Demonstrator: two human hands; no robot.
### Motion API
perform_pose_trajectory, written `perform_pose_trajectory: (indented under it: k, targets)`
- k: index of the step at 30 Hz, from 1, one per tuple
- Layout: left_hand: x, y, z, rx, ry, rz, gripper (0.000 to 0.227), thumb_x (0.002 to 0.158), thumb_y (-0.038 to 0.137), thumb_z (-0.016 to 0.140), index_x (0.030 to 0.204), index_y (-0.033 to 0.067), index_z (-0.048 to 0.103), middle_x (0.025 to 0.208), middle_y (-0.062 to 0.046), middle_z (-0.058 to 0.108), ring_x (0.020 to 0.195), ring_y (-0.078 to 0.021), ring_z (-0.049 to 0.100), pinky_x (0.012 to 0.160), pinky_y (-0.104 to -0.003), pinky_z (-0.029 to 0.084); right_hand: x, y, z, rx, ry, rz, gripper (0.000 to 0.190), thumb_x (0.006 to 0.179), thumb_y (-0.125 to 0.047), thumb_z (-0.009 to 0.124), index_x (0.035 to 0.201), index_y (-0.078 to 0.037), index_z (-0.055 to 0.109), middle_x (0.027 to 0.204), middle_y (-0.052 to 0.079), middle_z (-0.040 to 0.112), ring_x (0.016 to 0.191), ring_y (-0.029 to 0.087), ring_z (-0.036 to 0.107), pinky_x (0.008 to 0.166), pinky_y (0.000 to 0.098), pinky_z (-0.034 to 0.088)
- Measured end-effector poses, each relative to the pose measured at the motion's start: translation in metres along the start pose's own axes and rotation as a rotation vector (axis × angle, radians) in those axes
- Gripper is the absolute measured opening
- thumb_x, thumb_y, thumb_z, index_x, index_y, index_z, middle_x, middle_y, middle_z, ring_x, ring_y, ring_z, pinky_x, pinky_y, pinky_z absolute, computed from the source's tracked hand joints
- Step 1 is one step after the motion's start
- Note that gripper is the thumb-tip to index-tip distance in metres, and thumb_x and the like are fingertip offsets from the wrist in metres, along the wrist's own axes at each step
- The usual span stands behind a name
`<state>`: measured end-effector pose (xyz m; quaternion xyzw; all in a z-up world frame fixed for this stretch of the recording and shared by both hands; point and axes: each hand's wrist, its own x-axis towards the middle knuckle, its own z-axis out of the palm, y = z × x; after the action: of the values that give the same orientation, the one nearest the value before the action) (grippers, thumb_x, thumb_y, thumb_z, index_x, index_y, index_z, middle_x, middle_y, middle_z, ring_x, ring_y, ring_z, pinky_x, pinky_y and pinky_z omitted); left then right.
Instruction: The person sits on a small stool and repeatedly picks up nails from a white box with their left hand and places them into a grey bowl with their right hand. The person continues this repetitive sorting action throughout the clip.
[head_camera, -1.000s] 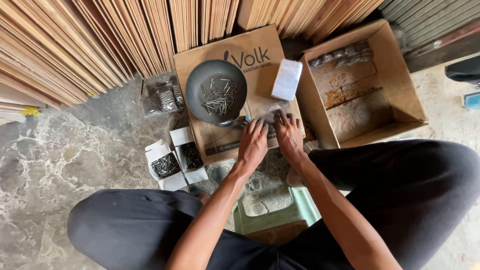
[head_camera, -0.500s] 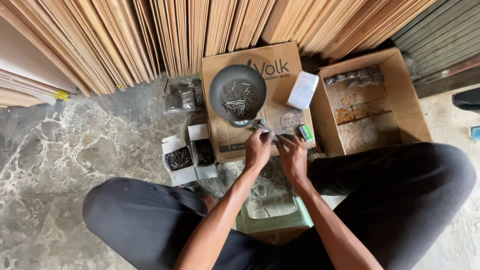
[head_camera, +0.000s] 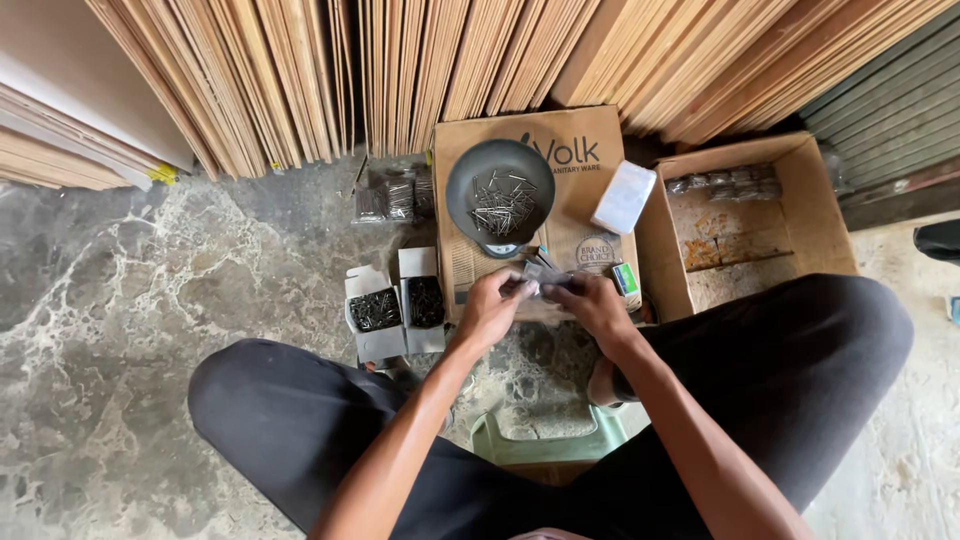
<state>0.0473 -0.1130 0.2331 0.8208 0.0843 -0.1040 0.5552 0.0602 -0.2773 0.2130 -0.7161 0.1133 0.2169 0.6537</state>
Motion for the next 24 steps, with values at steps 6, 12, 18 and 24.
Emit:
perform_pose_trajectory:
  k: [6,12,18,24]
  targets:
    - [-0.018,0.011,-0.021,0.006,-0.006,-0.076,0.013,0.084,0.024,0.062,0.087,0.0130,0.068,0.071,-0.006,0.067,0.071,-0.0145,0.066,0.066,-0.029,0.051,-0.006,-0.024,0.002,-0.325,-0.130,-0.103,0.025,0.075,-0.035,0.074,0.089,-0.015,0.073,0.076,0.008,0.070,0.072,0.018,0.064,0.070,0.0338,0.049]
    - [-0.014,0.009,-0.025,0.038,0.074,-0.122,0.017,0.082,0.026,0.063,0.089,0.0125,0.070,0.080,-0.009,0.068,0.084,-0.0245,0.065,0.072,-0.034,0.052,-0.012,-0.051,0.005,-0.280,-0.078,-0.075,0.020,0.087,-0.019,0.061,0.100,-0.007,0.069,0.078,0.014,0.069,0.075,0.021,0.065,0.072,0.0369,0.052]
    - [-0.003,0.003,-0.023,-0.050,0.109,-0.086,0.019,0.081,0.024,0.065,0.091,0.0087,0.069,0.081,-0.013,0.067,0.084,-0.0252,0.065,0.071,-0.035,0.052,-0.009,-0.070,0.008,-0.398,-0.108,-0.139,0.024,0.093,-0.017,0.053,0.106,-0.001,0.065,0.080,0.018,0.067,0.084,0.030,0.065,0.075,0.0451,0.052]
    - [-0.003,-0.008,-0.020,-0.101,0.129,-0.057,0.017,0.086,0.024,0.062,0.090,0.0099,0.070,0.080,-0.014,0.068,0.082,-0.0209,0.065,0.068,-0.032,0.052,-0.008,-0.066,0.022,-0.501,-0.029,-0.132,0.023,0.085,-0.028,0.062,0.094,-0.009,0.070,0.073,0.013,0.068,0.079,0.033,0.065,0.070,0.0450,0.050]
